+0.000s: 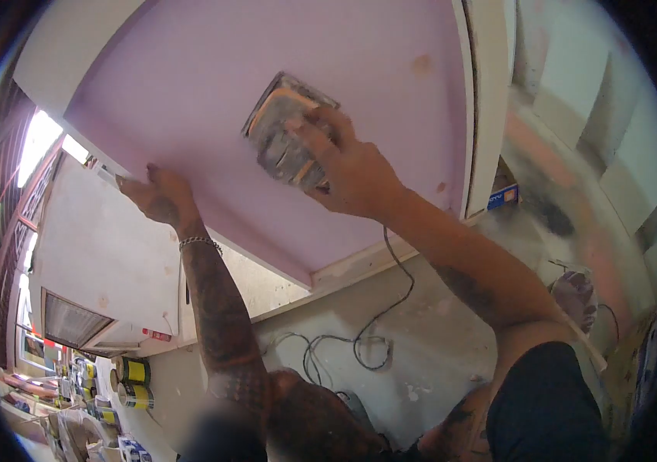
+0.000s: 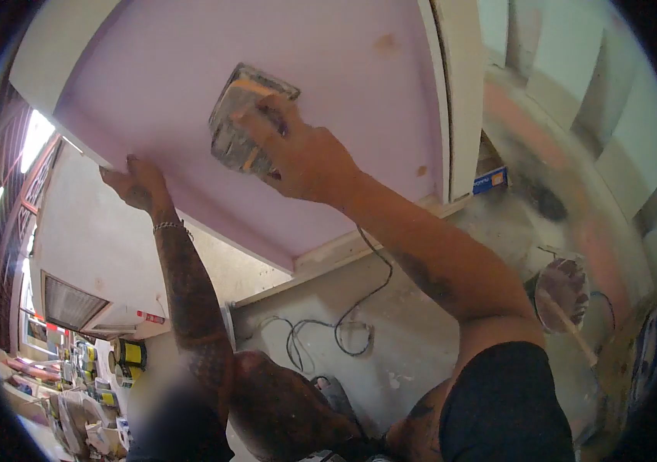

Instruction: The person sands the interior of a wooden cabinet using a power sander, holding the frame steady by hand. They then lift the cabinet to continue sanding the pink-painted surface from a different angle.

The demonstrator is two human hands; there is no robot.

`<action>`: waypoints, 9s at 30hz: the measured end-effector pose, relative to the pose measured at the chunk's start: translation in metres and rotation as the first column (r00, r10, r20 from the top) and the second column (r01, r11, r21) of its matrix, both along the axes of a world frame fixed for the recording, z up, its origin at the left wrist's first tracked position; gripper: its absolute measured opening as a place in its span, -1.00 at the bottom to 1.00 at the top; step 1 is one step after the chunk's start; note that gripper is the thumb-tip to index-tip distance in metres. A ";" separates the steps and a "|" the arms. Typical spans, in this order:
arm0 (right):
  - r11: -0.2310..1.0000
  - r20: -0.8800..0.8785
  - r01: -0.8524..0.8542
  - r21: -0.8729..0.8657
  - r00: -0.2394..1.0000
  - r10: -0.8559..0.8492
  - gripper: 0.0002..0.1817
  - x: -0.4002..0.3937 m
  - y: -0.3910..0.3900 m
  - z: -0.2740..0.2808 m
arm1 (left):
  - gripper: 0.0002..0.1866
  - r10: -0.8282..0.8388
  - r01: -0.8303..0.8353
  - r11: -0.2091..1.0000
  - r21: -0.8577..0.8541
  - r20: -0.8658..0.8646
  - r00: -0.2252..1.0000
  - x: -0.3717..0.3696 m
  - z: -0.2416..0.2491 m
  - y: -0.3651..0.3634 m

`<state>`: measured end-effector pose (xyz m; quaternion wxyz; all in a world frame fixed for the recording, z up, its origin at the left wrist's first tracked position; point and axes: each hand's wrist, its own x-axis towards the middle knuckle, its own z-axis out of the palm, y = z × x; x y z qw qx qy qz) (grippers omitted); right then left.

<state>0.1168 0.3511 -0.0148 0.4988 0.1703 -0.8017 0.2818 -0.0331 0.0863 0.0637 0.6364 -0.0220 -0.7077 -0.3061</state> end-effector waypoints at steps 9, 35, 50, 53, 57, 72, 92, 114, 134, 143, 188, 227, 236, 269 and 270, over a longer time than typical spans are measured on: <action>0.960 0.194 -0.076 0.270 0.981 0.023 -0.03 0.007 0.018 -0.011 | -0.37 -0.066 0.067 0.998 0.011 -0.077 0.995 -0.020 -0.007 -0.014; 0.924 -0.298 0.225 -0.309 0.900 -0.319 0.12 0.002 0.112 0.047 | -0.33 -0.051 0.040 0.990 0.134 0.075 0.996 0.007 0.005 0.007; 0.962 -0.364 0.209 -0.174 0.894 -0.261 0.10 -0.005 0.077 0.062 | -0.40 -0.039 0.040 0.998 0.049 -0.008 0.999 -0.006 -0.003 0.000; 0.970 -0.258 0.093 -0.224 0.954 -0.151 0.10 -0.004 0.062 0.061 | -0.41 -0.005 0.003 0.997 0.076 0.024 1.000 -0.001 -0.001 0.004; 0.977 -0.179 0.047 -0.208 0.980 -0.085 0.07 -0.002 0.046 0.061 | -0.40 -0.055 0.056 0.994 0.090 -0.006 0.998 0.002 0.000 0.005; 0.986 0.027 0.019 0.163 0.999 -0.024 0.05 0.003 0.020 0.063 | -0.36 -0.142 0.128 0.978 0.164 0.074 0.987 0.011 0.001 0.008; 0.957 -0.403 0.128 -0.259 0.887 -0.227 0.09 -0.006 0.073 0.108 | -0.39 -0.195 0.197 0.977 0.080 -0.030 0.980 -0.009 -0.009 -0.010; 0.886 -0.285 0.072 -0.459 0.932 -0.224 0.09 0.001 0.104 0.075 | -0.35 -0.230 0.228 0.968 0.107 0.003 0.973 -0.031 -0.017 -0.021; 0.977 -0.076 0.104 -0.184 0.990 -0.120 0.07 0.017 0.115 0.009 | -0.34 -0.221 0.220 0.973 0.064 0.009 0.975 -0.012 -0.011 -0.015; 0.930 -0.022 0.234 -0.283 0.968 -0.250 0.07 0.031 0.130 -0.037 | -0.33 -0.284 0.285 0.958 0.000 -0.110 0.953 -0.049 -0.026 -0.035; 0.919 -0.097 0.159 -0.362 0.974 -0.206 0.06 0.024 0.152 -0.043 | -0.40 -0.172 0.163 0.972 0.171 0.040 0.984 -0.020 -0.004 -0.015; 0.940 -0.183 0.173 -0.293 0.955 -0.233 0.14 0.021 0.155 0.006 | -0.43 -0.207 0.210 0.977 0.021 -0.093 0.974 -0.035 -0.015 -0.026; 0.911 -0.041 0.203 -0.359 0.972 -0.233 0.17 0.026 0.155 -0.062 | -0.51 -0.372 0.378 0.921 0.100 -0.069 0.926 -0.043 -0.018 -0.034; 0.822 0.400 0.301 -0.484 0.911 -0.098 0.19 0.065 0.134 -0.216 | -0.37 -0.182 0.188 0.967 0.170 -0.056 0.982 -0.030 -0.013 -0.015; 0.830 0.403 0.297 -0.472 0.910 -0.097 0.19 0.064 0.131 -0.219 | -0.37 -0.313 0.316 0.911 0.265 -0.055 0.948 -0.029 -0.013 -0.014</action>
